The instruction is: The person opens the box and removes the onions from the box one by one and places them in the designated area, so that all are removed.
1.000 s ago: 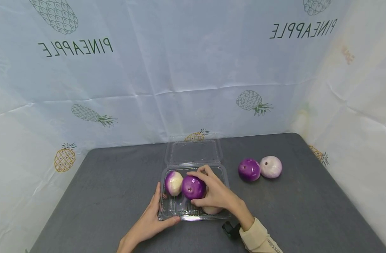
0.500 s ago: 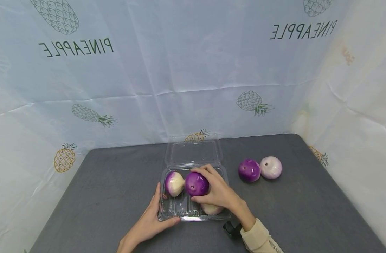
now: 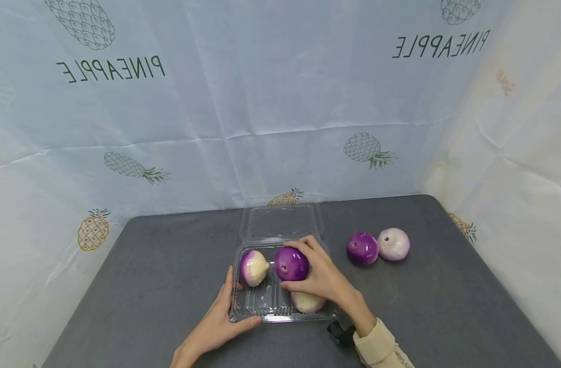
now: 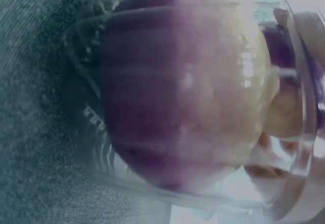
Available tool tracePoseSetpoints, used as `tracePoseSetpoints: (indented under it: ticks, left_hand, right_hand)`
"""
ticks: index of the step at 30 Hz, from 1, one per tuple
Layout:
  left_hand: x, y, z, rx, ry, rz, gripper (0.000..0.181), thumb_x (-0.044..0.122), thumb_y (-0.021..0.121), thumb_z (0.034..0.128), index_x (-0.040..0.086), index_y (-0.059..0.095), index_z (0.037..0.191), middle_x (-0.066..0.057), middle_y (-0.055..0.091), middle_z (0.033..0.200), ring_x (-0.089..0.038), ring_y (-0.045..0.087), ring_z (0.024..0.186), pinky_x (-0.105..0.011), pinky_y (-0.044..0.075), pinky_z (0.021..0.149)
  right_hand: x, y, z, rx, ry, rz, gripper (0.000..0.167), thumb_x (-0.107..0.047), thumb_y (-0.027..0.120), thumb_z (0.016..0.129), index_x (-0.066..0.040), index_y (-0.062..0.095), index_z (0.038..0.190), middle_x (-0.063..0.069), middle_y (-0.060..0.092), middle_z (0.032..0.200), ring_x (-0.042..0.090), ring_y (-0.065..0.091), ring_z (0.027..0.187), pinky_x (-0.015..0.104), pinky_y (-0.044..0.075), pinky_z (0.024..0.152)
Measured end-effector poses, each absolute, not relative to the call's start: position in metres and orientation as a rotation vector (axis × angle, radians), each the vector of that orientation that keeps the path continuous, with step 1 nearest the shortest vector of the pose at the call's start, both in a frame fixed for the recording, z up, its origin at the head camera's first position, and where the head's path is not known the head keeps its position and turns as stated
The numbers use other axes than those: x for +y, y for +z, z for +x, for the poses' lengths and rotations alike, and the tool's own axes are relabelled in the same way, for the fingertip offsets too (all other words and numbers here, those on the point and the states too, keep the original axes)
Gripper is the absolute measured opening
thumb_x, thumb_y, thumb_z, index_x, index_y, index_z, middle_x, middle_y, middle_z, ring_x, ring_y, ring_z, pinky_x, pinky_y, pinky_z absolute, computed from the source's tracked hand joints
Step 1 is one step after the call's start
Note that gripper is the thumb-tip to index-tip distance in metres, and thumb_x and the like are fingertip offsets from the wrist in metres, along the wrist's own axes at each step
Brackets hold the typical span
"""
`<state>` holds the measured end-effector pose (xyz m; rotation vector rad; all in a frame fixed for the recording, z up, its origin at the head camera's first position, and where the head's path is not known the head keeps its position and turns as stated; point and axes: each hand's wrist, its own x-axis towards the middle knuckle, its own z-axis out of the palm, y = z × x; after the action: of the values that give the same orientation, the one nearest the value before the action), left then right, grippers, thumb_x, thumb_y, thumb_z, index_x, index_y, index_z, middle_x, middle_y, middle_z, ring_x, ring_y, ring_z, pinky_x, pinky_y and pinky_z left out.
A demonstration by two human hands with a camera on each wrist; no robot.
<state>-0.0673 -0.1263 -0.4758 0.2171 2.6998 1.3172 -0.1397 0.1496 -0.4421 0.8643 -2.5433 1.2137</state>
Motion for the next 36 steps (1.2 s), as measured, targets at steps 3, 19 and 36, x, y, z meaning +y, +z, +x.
tracePoseSetpoints:
  ticks: [3,19,36]
  left_hand:
    - [-0.126,-0.476,-0.067,2.704,1.319,0.232,0.135,0.053,0.088,0.0735,0.004,0.000,0.164,-0.013,0.050,0.144,-0.029,0.049,0.135,-0.057,0.040,0.112]
    - [-0.127,-0.475,-0.068,2.695,1.317,0.227,0.135,0.052,0.088,0.0741,0.006,0.000,0.165,-0.009,0.049,0.143,-0.025,0.051,0.129,-0.053,0.042,0.111]
    - [-0.127,-0.474,-0.068,2.704,1.309,0.232,0.134,0.051,0.088,0.0744,0.005,0.000,0.165,-0.013,0.049,0.146,-0.029,0.050,0.134,-0.057,0.040,0.112]
  right_hand:
    - [0.151,-0.442,-0.139,-2.552,1.233,0.854,0.078,-0.031,0.096,0.070,-0.016,0.061,0.137,0.000,0.056,0.119,0.013,0.061,0.106,0.035,0.058,0.089]
    - [0.165,-0.435,-0.136,-2.562,1.178,0.772,0.082,-0.026,0.096,0.070,-0.016,0.058,0.142,0.001,0.055,0.124,0.014,0.063,0.107,0.037,0.058,0.089]
    - [0.204,-0.421,-0.132,-2.551,1.063,0.599,0.080,-0.021,0.098,0.066,-0.016,0.058,0.135,0.004,0.057,0.125,0.022,0.060,0.112,0.049,0.059,0.084]
